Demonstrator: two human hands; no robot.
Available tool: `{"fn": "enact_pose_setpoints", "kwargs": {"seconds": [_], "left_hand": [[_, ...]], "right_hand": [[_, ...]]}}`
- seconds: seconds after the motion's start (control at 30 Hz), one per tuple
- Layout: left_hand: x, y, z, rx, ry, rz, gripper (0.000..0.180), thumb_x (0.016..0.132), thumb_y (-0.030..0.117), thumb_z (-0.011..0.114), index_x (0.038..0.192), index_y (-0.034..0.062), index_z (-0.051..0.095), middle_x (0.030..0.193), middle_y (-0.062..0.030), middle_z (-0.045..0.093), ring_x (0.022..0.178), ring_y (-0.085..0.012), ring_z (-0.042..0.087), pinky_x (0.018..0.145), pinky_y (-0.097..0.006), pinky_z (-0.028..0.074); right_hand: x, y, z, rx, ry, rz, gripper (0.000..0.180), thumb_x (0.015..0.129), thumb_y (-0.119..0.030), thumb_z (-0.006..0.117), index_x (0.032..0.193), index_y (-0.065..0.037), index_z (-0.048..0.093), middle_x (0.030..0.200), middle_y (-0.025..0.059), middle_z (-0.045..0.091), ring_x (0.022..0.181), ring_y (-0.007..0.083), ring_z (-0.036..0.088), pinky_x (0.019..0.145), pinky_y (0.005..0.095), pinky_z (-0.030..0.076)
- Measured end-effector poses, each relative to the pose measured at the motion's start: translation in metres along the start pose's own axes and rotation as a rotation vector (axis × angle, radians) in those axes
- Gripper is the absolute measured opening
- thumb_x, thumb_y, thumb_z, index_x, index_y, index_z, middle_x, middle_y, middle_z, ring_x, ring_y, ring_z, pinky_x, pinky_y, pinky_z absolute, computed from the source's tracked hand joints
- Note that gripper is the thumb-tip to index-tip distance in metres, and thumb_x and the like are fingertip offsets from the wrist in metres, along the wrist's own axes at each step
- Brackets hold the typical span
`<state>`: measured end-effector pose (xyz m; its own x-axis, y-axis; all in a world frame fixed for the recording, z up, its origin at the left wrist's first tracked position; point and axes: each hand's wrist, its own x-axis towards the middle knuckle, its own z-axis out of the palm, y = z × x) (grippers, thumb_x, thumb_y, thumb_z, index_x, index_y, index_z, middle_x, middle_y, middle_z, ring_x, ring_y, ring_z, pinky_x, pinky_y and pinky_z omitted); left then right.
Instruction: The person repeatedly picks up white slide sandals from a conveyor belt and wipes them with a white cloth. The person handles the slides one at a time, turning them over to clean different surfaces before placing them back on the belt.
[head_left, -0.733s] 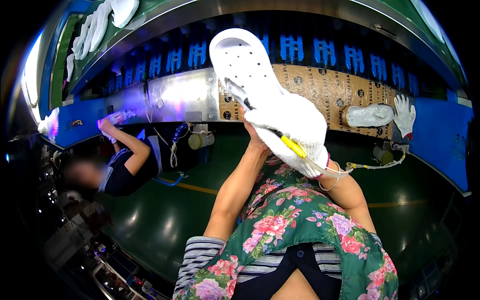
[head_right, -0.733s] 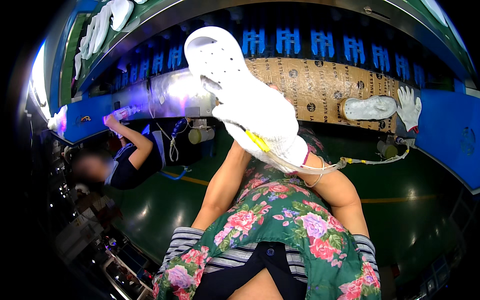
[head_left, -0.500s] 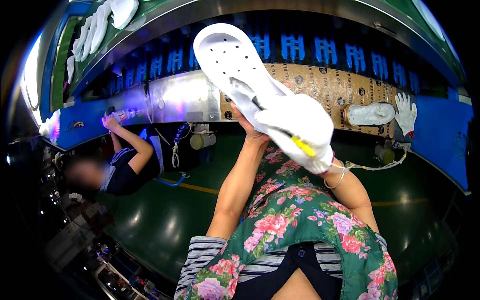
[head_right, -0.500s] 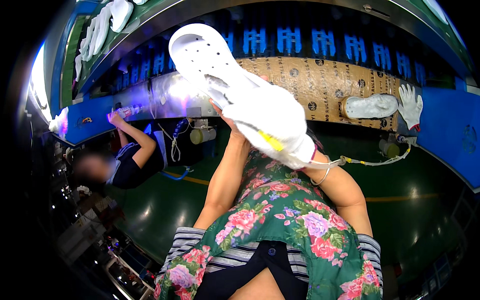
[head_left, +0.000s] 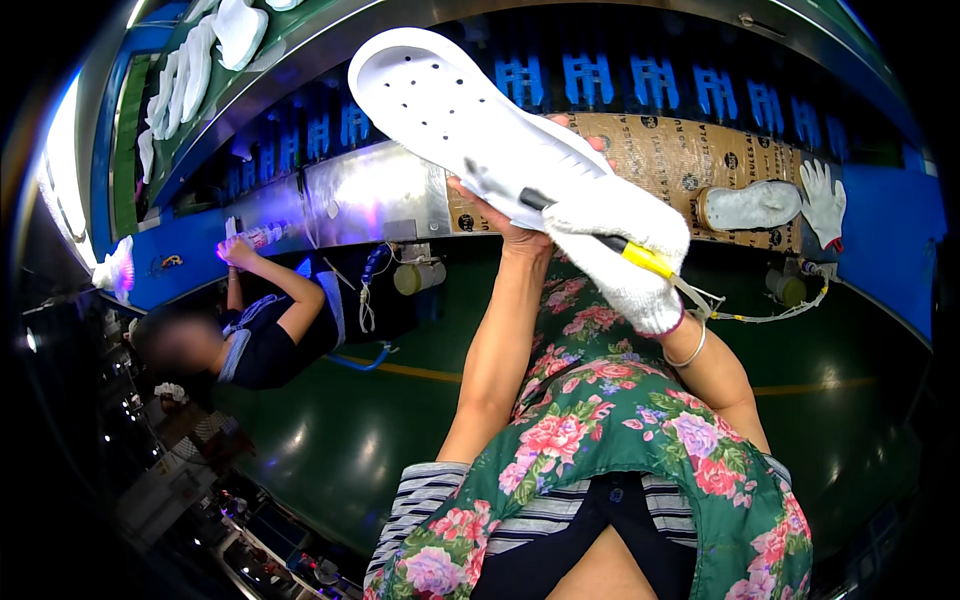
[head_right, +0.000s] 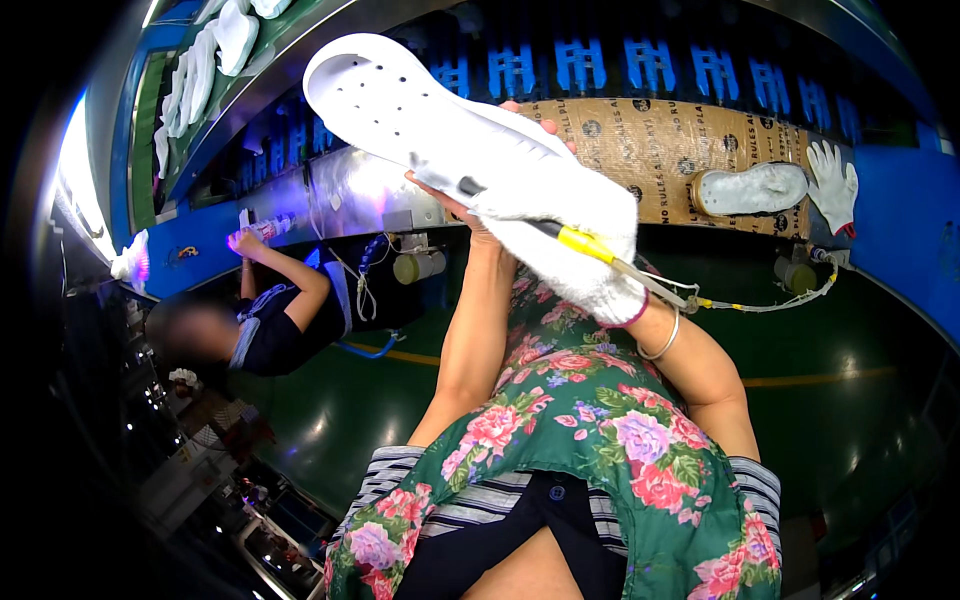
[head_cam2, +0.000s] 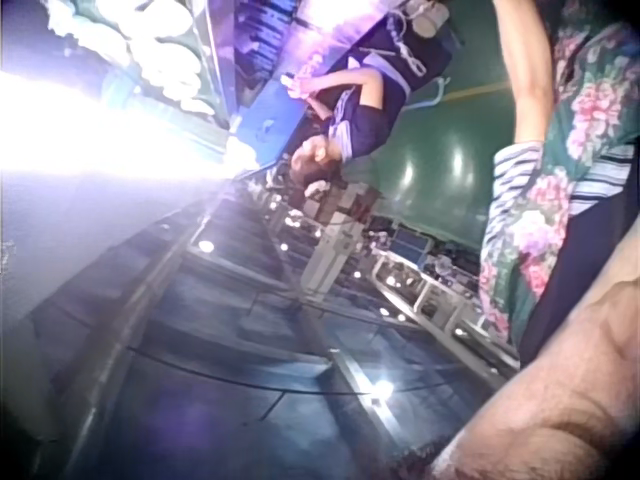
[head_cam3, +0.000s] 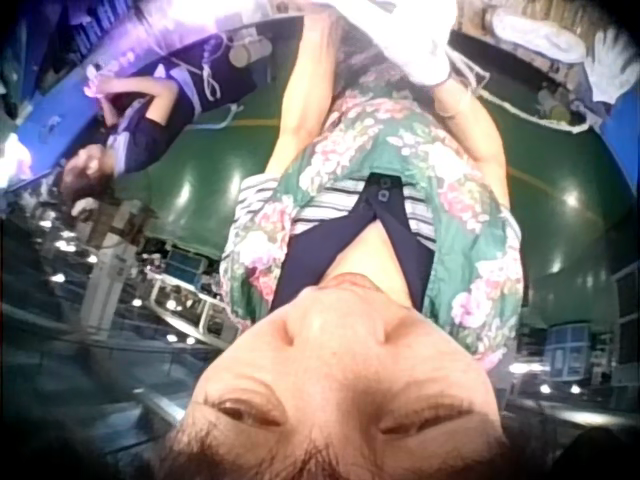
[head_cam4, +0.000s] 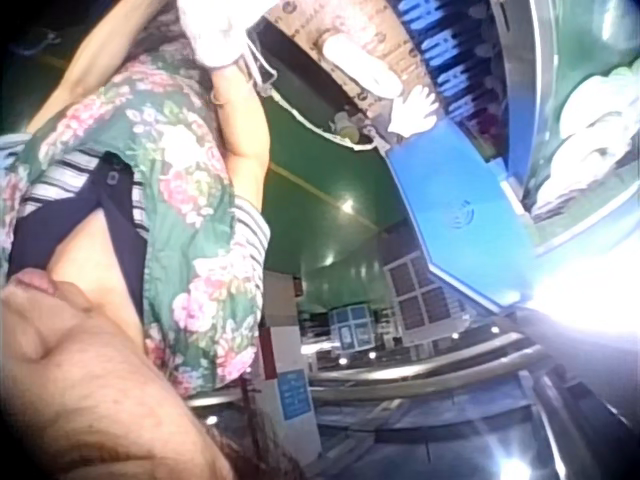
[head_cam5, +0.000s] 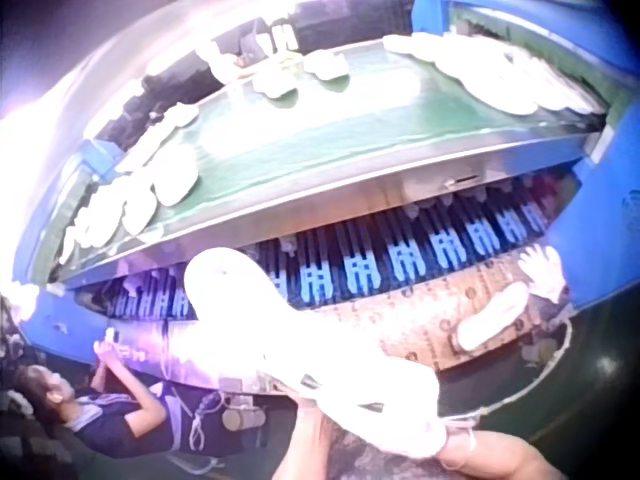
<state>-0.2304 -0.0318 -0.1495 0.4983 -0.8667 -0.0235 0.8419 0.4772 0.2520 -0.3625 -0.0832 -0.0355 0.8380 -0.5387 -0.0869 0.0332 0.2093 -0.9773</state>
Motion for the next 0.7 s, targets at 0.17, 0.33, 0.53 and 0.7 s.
{"fn": "enact_pose_setpoints", "kwargs": {"seconds": [0.17,0.33,0.53,0.7], "left_hand": [[-0.007,0.009,0.018,-0.031,0.055,-0.074,0.119,0.065,0.098,0.052,0.147,0.0122,0.045,0.135,-0.018,0.057,0.118,-0.0558,0.056,0.093,-0.071,0.052],[-0.003,0.015,0.016,0.098,-0.125,-0.125,0.123,0.062,0.1,0.051,0.143,0.0074,0.048,0.135,-0.0247,0.056,0.118,-0.0508,0.058,0.091,-0.065,0.054],[-0.002,0.012,0.029,-0.206,0.001,-0.051,0.132,0.059,0.102,0.052,0.142,-0.0012,0.046,0.134,-0.0396,0.05,0.114,-0.0514,0.059,0.095,-0.062,0.052],[0.005,0.014,0.024,-0.162,-0.135,-0.068,0.132,0.06,0.1,0.053,0.145,0.0,0.044,0.132,-0.0377,0.052,0.121,-0.0511,0.054,0.096,-0.061,0.052]], "right_hand": [[0.001,-0.011,-0.001,-0.568,0.111,-0.534,0.027,0.076,-0.004,0.08,0.102,-0.011,0.08,0.094,0.0073,0.076,0.086,0.0276,0.072,0.08,0.0357,0.055],[-0.005,-0.003,-0.016,-0.4,0.041,-0.448,0.021,0.077,-0.006,0.08,0.099,-0.01,0.08,0.094,0.0084,0.076,0.083,0.0252,0.073,0.076,0.035,0.055],[-0.015,-0.001,-0.008,-0.679,-0.009,-0.586,0.025,0.077,-0.006,0.08,0.101,-0.014,0.08,0.094,0.0032,0.076,0.085,0.0265,0.072,0.077,0.0356,0.055],[-0.019,0.004,-0.009,-0.346,0.011,-0.184,0.018,0.078,-0.006,0.081,0.095,-0.013,0.08,0.093,0.0044,0.076,0.084,0.0217,0.073,0.073,0.031,0.055]]}}
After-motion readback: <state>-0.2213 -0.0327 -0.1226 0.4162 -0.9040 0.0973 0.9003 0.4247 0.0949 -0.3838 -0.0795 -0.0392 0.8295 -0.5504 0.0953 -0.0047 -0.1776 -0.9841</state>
